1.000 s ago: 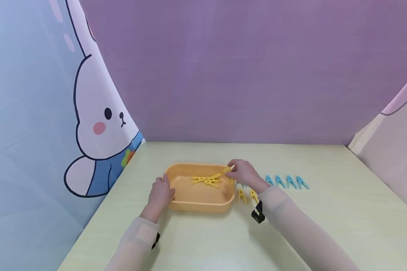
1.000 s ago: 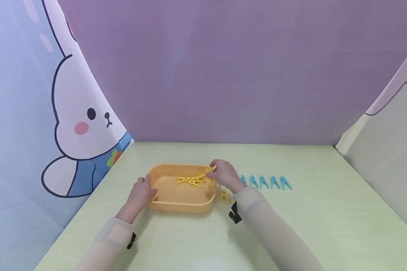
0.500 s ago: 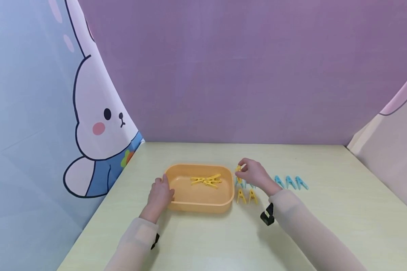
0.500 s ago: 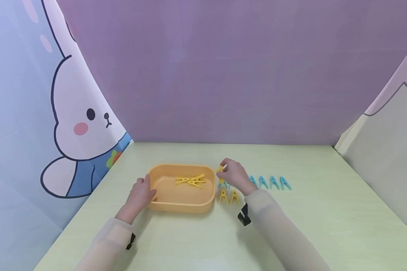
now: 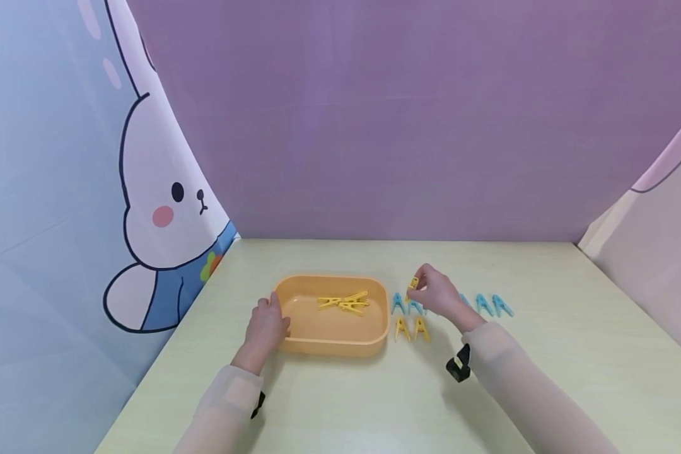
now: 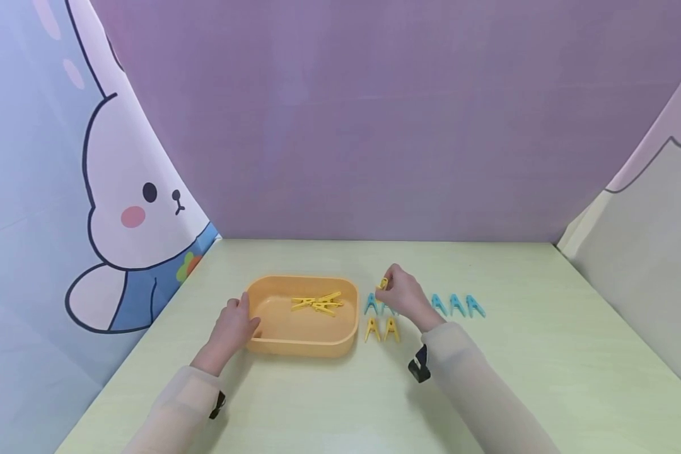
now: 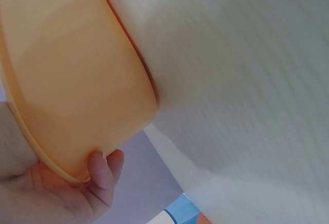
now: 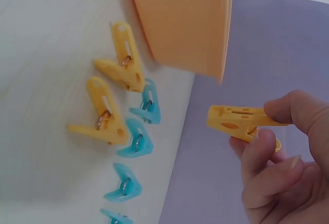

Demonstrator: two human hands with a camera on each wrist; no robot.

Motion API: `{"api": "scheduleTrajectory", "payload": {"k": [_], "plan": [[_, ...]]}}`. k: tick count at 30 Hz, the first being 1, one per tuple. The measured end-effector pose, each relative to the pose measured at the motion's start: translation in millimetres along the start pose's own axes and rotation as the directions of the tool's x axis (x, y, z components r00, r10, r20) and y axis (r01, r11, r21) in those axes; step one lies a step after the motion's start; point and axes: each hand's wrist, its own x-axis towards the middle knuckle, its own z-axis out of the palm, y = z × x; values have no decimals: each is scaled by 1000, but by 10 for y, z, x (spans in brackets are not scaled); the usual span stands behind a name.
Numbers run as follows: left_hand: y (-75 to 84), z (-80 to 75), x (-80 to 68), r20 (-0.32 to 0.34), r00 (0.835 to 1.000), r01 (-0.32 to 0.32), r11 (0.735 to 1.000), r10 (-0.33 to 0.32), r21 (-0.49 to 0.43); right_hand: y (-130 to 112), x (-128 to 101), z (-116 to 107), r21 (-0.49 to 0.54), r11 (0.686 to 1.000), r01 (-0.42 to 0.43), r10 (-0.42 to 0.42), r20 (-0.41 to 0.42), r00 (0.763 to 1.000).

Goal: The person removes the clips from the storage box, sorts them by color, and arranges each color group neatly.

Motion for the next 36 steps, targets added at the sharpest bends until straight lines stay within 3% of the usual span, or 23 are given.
{"api": "scheduleTrajectory", "payload": {"k": [11, 20, 36], "plan": [[-6, -3, 0, -15, 1000, -6, 1000, 6, 7, 177, -89, -44, 11, 999, 36, -36, -18, 999], [-6, 1, 2, -14, 1000, -2, 1000, 2, 5, 262, -100, -47, 61, 998, -13, 14, -10, 1000], [-1, -1, -2, -4, 1000, -2, 1000, 2, 6, 407, -169, -66, -9, 1000, -7, 7, -42, 999]]}}
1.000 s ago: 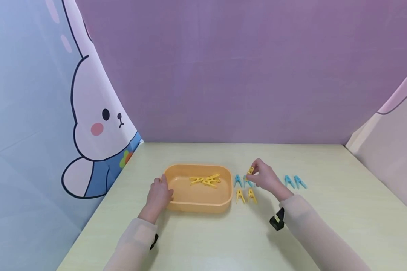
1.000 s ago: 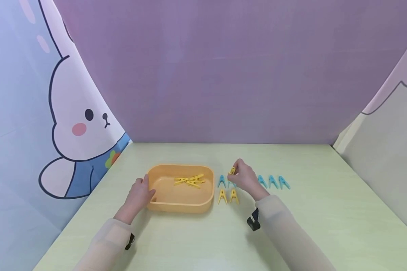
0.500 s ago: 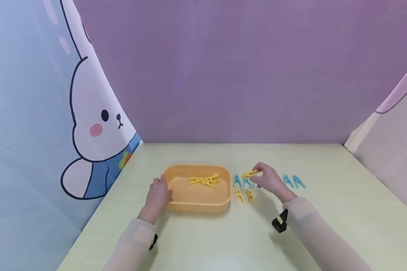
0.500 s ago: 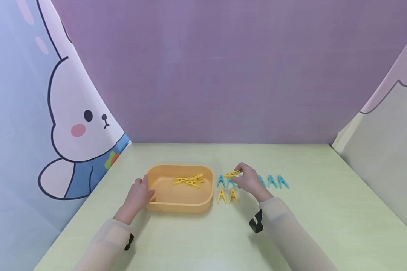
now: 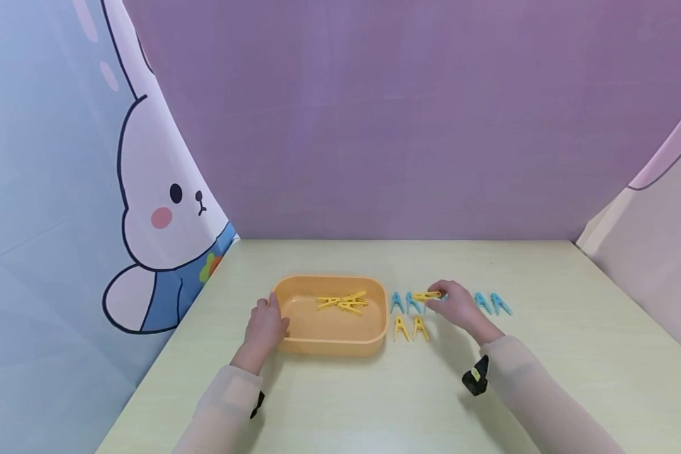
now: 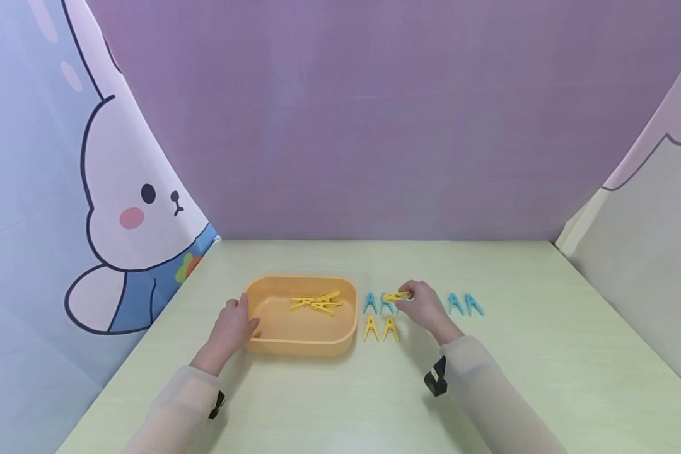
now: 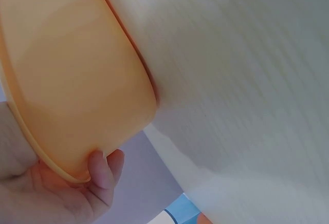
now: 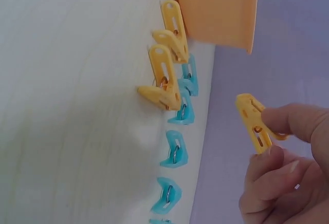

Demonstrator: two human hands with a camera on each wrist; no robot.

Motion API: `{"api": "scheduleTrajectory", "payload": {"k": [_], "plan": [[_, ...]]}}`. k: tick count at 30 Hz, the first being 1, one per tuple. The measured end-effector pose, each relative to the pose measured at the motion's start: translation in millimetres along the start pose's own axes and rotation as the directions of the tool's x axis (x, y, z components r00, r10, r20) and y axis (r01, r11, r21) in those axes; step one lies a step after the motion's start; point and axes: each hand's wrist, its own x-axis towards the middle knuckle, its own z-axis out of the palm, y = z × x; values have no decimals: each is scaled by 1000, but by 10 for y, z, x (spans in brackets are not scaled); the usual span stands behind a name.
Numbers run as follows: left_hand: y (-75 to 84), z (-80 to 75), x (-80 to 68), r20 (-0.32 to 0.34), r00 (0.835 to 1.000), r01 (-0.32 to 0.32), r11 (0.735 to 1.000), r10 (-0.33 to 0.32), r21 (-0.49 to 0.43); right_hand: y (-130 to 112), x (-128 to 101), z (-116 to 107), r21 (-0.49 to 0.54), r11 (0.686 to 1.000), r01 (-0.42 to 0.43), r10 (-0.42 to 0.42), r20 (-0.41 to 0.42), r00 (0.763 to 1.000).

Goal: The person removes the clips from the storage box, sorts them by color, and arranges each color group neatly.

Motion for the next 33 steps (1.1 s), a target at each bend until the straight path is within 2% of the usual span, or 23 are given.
{"api": "scheduleTrajectory", "payload": {"k": [4, 12, 19, 26, 33], "plan": [[-1, 0, -3, -1, 1000, -4, 1000, 4, 2, 29, -8, -14, -7, 1000, -17, 17, 11, 1000], [3, -5, -2, 2, 1000, -8, 1000, 8, 3, 92, -15, -4, 31, 987, -160, 157, 80, 984], [16, -12, 4, 9, 1000, 2, 1000, -2, 14, 124, -28, 7, 26, 986, -167, 165, 69, 984], [6, -4, 10, 6, 1000, -3, 1000, 3, 11, 177, -69, 21, 1, 990, -140, 140, 46, 989], [10, -4, 6, 10, 1000, 7, 1000, -7, 7, 197, -100, 22, -5, 989, -151, 151, 57, 987]]}}
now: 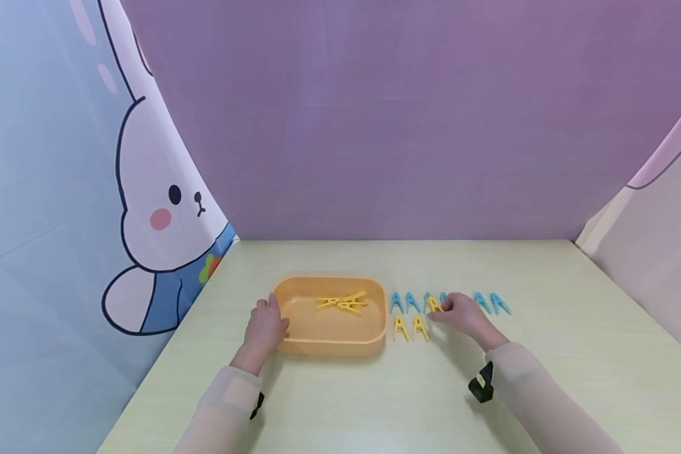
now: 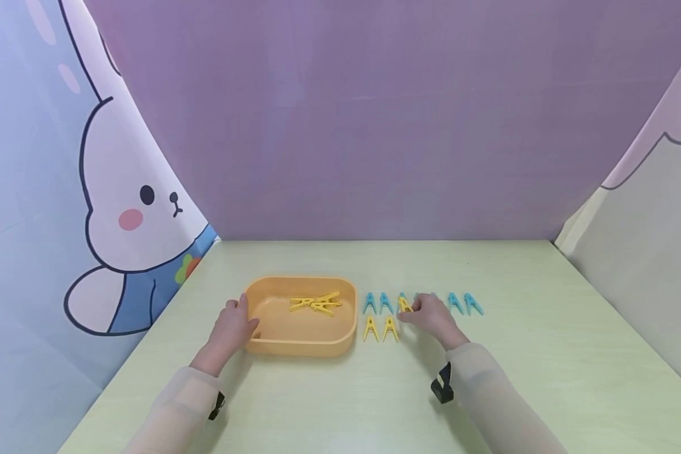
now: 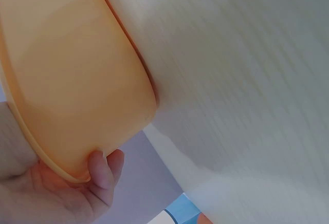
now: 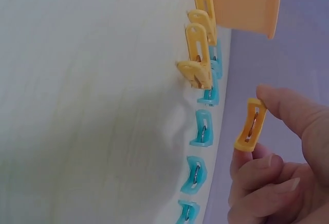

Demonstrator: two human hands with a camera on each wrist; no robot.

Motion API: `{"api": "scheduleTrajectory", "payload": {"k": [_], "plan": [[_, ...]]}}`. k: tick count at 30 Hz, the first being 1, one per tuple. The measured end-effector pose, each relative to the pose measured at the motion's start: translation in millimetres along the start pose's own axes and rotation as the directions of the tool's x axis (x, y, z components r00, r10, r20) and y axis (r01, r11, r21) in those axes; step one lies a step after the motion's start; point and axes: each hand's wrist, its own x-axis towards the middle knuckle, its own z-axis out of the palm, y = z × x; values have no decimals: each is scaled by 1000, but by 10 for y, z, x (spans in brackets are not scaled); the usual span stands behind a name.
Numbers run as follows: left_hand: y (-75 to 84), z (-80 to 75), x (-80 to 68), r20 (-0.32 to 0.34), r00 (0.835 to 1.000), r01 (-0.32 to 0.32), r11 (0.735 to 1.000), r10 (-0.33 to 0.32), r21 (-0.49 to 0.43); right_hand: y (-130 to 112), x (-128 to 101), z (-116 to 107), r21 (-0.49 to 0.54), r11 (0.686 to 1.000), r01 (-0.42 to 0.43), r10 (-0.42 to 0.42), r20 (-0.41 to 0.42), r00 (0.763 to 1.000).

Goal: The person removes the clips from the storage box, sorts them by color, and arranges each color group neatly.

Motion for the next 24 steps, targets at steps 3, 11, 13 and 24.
{"api": "scheduleTrajectory", "payload": {"k": [3, 11, 13, 24], "plan": [[7, -5, -4, -2, 1000, -3, 1000, 3, 4, 18, -2, 4, -10, 1000, -8, 8, 6, 1000], [14, -21, -21, -11, 1000, -13, 1000, 13, -2, 119, 18, 38, -26, 998, -55, 56, 48, 997], [10, -19, -21, -14, 1000, -16, 1000, 16, -1, 141, 11, 52, -45, 997, -63, 65, 54, 996], [-21, 11, 2, -22, 999, -27, 1000, 27, 3, 125, -62, 120, -161, 984, -80, 92, 70, 993]]}}
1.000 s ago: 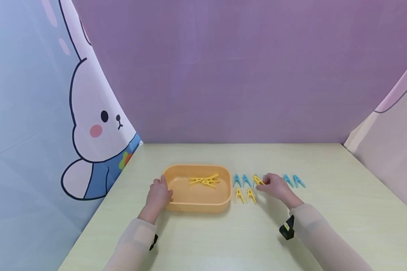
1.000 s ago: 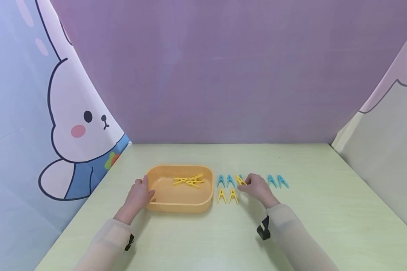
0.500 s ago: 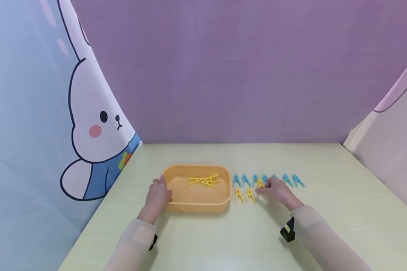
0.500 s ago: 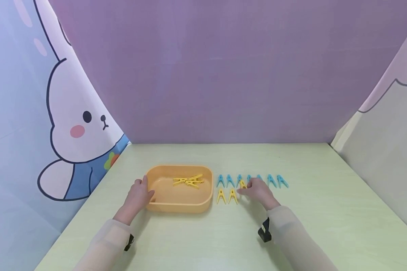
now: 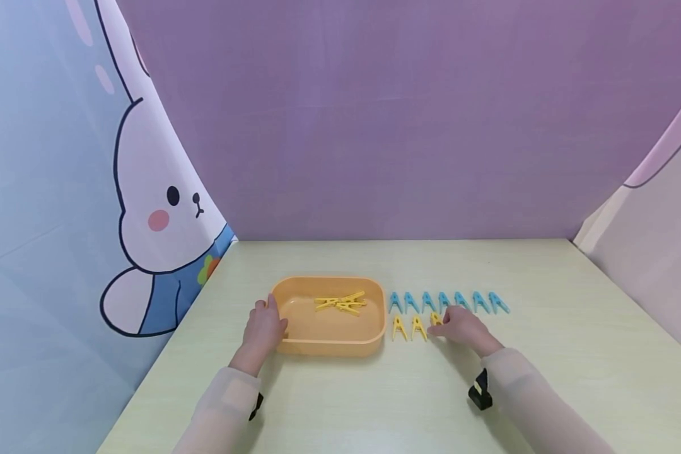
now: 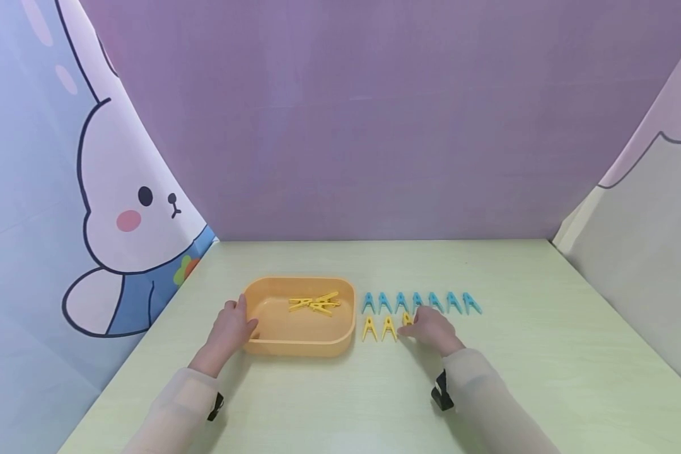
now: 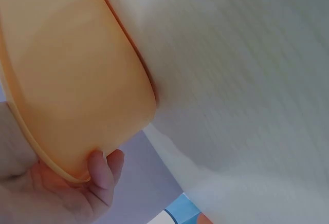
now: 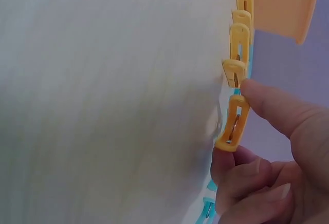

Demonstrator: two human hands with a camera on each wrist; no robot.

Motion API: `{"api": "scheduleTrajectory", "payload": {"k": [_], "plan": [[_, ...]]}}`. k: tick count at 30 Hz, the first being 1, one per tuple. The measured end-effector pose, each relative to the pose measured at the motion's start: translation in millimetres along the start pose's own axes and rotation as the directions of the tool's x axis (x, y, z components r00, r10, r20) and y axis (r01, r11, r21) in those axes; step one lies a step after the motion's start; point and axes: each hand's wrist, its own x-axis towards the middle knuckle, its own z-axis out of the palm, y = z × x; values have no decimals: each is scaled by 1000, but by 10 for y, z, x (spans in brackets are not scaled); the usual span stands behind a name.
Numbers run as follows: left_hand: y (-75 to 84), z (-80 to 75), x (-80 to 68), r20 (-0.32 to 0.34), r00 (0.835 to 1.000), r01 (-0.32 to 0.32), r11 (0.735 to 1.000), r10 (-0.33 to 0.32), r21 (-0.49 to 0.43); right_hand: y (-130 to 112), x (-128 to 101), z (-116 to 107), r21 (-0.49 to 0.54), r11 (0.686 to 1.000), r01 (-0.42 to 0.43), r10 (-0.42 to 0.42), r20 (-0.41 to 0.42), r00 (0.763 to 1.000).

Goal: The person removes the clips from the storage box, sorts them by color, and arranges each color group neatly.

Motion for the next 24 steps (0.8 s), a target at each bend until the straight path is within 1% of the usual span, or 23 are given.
{"api": "scheduleTrajectory", "payload": {"k": [5, 11, 18, 24], "plan": [[-8, 12, 7, -3, 1000, -5, 1000, 5, 1, -21, -21, 19, -39, 999, -14, 14, 12, 1000], [-10, 14, 7, -8, 1000, -11, 1000, 11, 4, -38, -45, 7, -32, 999, -25, 25, 20, 999], [-11, 14, 10, -2, 1000, -8, 1000, 8, 3, -23, -59, -27, -41, 999, 30, -29, 25, 999], [-15, 13, 15, 13, 1000, 6, 1000, -6, 3, -9, -37, -18, -28, 999, 41, -40, 30, 999]]}}
